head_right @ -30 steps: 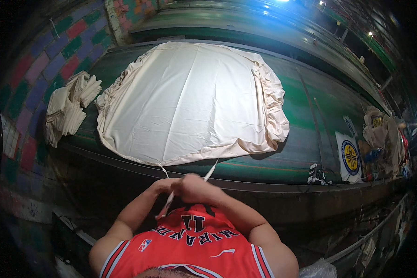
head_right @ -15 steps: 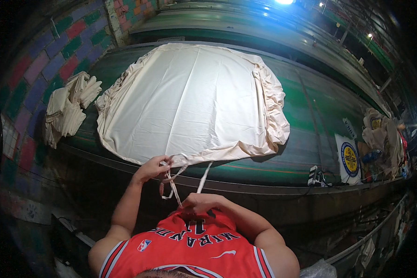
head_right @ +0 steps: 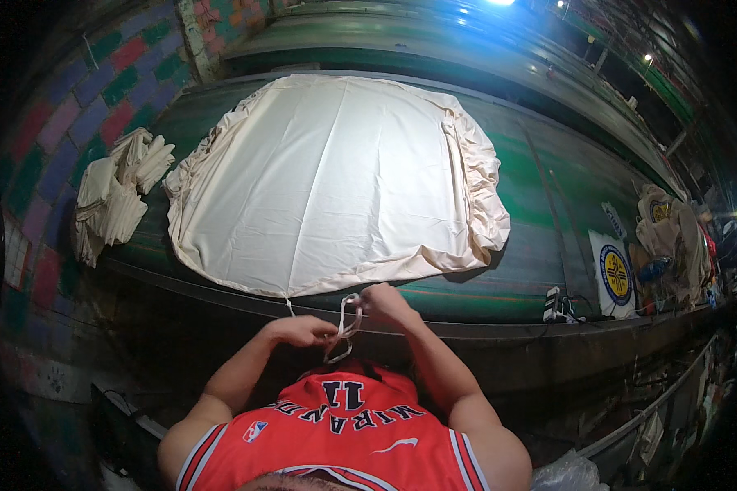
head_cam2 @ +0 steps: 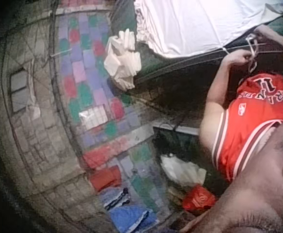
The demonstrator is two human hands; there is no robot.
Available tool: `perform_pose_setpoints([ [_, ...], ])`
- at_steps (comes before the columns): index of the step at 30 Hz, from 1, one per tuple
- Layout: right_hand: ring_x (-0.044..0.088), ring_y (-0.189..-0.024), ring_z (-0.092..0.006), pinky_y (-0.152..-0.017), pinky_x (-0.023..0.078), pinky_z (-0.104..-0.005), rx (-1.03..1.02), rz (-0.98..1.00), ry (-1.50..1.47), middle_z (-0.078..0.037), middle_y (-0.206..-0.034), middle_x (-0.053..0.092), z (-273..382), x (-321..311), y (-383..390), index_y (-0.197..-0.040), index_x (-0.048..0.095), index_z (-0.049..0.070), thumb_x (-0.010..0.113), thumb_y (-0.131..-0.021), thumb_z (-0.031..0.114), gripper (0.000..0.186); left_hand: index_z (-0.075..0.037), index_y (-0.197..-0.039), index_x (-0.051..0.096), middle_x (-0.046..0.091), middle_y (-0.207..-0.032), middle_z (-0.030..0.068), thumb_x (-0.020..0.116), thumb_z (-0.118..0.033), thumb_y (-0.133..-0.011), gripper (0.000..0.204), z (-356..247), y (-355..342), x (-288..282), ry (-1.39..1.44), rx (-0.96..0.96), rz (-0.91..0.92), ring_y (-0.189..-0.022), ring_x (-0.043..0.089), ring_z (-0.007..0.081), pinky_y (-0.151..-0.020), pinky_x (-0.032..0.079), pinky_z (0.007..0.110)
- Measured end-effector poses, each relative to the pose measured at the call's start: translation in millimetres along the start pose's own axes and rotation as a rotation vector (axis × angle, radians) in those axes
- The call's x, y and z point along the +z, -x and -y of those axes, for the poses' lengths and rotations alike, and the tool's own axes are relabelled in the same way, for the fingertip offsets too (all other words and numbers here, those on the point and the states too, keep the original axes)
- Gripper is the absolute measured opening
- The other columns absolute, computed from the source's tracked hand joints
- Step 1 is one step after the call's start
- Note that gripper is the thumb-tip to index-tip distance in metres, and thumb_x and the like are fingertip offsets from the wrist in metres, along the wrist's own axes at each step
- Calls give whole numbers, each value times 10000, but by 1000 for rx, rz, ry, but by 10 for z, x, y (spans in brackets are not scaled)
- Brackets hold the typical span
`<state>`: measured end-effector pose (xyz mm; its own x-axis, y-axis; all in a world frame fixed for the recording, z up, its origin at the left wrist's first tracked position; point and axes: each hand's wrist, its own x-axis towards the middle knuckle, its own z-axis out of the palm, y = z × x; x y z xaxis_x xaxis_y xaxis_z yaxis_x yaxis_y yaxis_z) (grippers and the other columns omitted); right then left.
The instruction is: The person unfolds a large off-white fabric on a green worktable, smooths it, and uses a long metal straightedge to cut the fabric into straight strips. After cutting, the person places a circular logo patch onto the fabric.
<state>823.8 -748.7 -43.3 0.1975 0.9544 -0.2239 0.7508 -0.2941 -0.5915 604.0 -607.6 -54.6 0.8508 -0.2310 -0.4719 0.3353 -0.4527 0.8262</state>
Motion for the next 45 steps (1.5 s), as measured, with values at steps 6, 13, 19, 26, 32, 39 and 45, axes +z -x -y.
perform_pose_setpoints([
  [6, 651, -986, -398, -874, 513, -462, 129, -194, 18, -223, -1022, 678, -575, 72, -132, -1055, 701, 29, 685, -828, 168, 267, 18, -1433, 465, 555, -1371, 146, 561, 39, -882, 560, 5, 267, -229, 415, 69, -86, -1219, 566, 219, -1019, 450, 308],
  [13, 613, -993, -410, -885, 499, -459, 136, -384, -34, -230, -1062, 626, -645, 110, -298, -1041, 685, 12, 726, -811, 169, 281, -2, -1320, 522, 457, -1339, 244, 659, -174, -895, 478, -38, -313, 476, -329, -66, -438, -1192, 559, 414, -1012, 488, 464],
  [19, 551, -1136, -379, -939, 488, -446, 97, -575, 266, -171, -1165, 599, -925, -45, -410, -1104, 666, 40, 744, -730, 88, 385, -9, -1150, 594, 508, -1172, 219, 672, -129, -859, 325, -16, -639, 310, -439, 101, -781, -1038, 595, 395, -909, 506, 490],
  [26, 479, -1259, -334, -1007, 391, -597, 253, -257, 482, -113, -1277, 549, -1243, -229, -352, -1236, 598, 181, 643, -784, 110, 460, -47, -1319, 453, 544, -1135, 146, 751, -168, -800, 611, 87, -1066, -247, -673, -32, -969, -1076, 557, 345, -891, 463, 481],
  [32, 462, -1286, -330, -1039, 314, -734, 114, -186, 545, -102, -1263, 514, -1378, -455, -232, -1310, 524, 204, 745, -703, 162, 648, -23, -1183, 567, 603, -1074, 154, 697, -115, -802, 413, 247, -1336, -297, -651, -36, -847, -1030, 597, 334, -841, 482, 479],
  [39, 503, -1268, -307, -1058, 311, -723, -112, -109, 564, -112, -1306, 534, -1610, -658, -235, -1381, 469, 201, 754, -695, 170, 743, -31, -934, 676, 647, -935, 173, 595, -37, -807, 150, 326, -1444, -283, -520, -18, -898, -927, 635, 371, -814, 505, 487],
  [45, 665, -948, -294, -834, 489, -456, -331, 52, 439, -101, -905, 676, -1898, -748, -332, -922, 733, 128, 606, -800, 139, 176, -38, -919, 696, 655, -930, 173, 591, -45, -822, 144, 236, -1424, -247, -383, -110, -910, -932, 641, 385, -837, 510, 493],
])
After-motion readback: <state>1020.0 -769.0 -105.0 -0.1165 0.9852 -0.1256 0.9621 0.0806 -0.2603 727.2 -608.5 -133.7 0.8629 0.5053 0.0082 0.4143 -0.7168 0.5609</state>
